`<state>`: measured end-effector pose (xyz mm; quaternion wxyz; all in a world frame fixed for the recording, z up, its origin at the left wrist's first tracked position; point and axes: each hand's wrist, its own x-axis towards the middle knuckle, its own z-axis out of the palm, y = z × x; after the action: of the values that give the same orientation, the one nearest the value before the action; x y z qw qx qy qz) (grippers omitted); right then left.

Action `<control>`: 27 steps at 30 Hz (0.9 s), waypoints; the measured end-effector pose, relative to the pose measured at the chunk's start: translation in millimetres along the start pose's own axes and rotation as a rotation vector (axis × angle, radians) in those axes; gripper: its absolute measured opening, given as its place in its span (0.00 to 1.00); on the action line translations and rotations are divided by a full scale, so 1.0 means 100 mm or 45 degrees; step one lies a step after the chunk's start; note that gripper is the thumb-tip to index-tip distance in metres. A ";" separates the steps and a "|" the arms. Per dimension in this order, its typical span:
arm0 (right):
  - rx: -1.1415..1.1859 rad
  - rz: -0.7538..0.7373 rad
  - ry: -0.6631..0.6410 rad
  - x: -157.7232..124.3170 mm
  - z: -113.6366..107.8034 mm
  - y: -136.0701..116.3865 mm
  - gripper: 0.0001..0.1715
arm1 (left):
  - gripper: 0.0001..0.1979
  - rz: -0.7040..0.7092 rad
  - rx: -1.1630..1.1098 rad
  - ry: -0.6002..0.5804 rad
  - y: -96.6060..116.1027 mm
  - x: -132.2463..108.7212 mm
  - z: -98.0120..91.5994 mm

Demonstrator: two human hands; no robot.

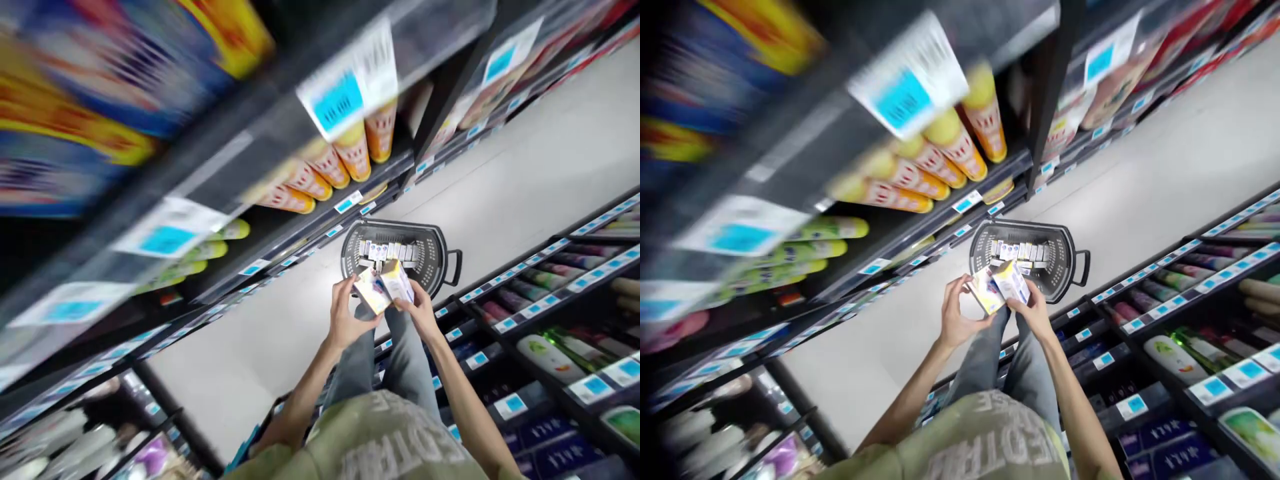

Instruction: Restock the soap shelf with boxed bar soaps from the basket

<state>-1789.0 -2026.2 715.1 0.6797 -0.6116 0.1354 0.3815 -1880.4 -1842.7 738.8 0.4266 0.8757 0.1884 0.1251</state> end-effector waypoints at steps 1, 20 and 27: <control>0.080 0.006 -0.025 -0.22 0.01 -0.20 0.34 | 0.53 0.010 -0.051 0.044 0.20 -0.04 -0.16; 0.496 -0.079 -0.217 -2.46 0.77 -1.75 0.26 | 0.44 0.503 -0.324 0.827 1.93 -0.59 -1.83; 0.256 -0.222 -0.266 -2.51 0.96 -1.87 0.35 | 0.45 0.508 -0.370 1.043 2.04 -0.74 -1.89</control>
<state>-1856.4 -2017.8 1035.4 0.7784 -0.5068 0.0480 0.3672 -1972.5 -1858.2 1010.8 0.4029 0.7047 0.1499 0.5644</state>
